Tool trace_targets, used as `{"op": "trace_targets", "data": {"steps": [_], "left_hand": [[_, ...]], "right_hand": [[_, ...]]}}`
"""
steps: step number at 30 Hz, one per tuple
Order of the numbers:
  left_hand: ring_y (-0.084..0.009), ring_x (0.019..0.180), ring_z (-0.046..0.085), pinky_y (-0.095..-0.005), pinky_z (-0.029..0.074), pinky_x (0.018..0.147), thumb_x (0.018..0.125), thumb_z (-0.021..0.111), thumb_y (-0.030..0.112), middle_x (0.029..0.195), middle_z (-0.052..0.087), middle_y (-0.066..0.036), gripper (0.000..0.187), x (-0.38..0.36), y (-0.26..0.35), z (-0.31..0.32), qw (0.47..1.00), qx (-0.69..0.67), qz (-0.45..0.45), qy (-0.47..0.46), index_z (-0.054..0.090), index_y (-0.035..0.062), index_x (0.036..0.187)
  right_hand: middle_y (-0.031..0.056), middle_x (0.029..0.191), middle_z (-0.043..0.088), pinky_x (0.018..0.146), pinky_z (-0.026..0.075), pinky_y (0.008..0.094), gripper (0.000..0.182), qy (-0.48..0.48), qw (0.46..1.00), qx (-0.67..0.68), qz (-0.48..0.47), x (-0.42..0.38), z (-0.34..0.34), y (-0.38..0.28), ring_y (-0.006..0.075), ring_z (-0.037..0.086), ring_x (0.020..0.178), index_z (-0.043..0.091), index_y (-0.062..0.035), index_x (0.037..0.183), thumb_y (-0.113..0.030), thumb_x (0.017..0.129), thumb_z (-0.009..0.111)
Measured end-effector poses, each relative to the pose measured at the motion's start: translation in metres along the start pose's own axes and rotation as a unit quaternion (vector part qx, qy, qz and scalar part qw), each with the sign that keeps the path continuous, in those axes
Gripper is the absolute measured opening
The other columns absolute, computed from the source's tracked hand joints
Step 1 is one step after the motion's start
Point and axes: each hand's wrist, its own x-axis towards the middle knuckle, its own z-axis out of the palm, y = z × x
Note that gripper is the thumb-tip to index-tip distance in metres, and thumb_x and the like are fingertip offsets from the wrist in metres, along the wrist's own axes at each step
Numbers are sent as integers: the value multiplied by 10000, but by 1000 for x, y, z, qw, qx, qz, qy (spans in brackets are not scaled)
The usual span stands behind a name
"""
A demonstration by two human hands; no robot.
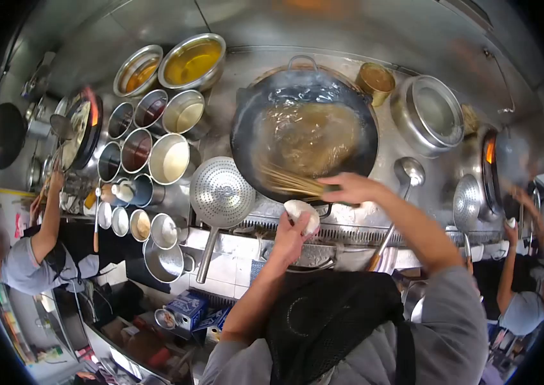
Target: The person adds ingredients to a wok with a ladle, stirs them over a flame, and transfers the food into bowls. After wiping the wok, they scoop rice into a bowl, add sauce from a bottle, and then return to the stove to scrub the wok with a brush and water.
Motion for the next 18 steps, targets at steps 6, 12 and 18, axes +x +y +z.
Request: {"op": "trace_targets", "data": {"steps": [6, 12, 18], "left_hand": [[-234, 1026, 612, -415, 574, 845, 981, 564, 139, 1178, 564, -124, 357, 2, -6, -2, 999, -11, 23, -27, 397, 4, 1266], [-240, 1027, 612, -410, 572, 835, 979, 568, 134, 1169, 567, -132, 372, 0, -2, 0, 1000, 0, 16, -20, 387, 8, 1278], [-248, 1041, 607, -414, 575, 835, 959, 604, 137, 1177, 556, -129, 418, -1, -3, -3, 1000, -5, 14, -13, 381, 11, 1289]], "right_hand": [[208, 1029, 690, 867, 528, 451, 472, 131, 921, -311, 193, 12, -79, 27, 373, 666, 962, 584, -106, 1275, -360, 878, 623], [264, 985, 647, 804, 535, 494, 529, 203, 953, -212, 77, 59, 39, -25, 423, 657, 922, 441, -67, 1325, -292, 881, 619], [251, 991, 624, 773, 542, 486, 581, 189, 891, -336, 238, -4, -6, 54, 398, 662, 916, 378, -133, 1404, -290, 893, 605]]}}
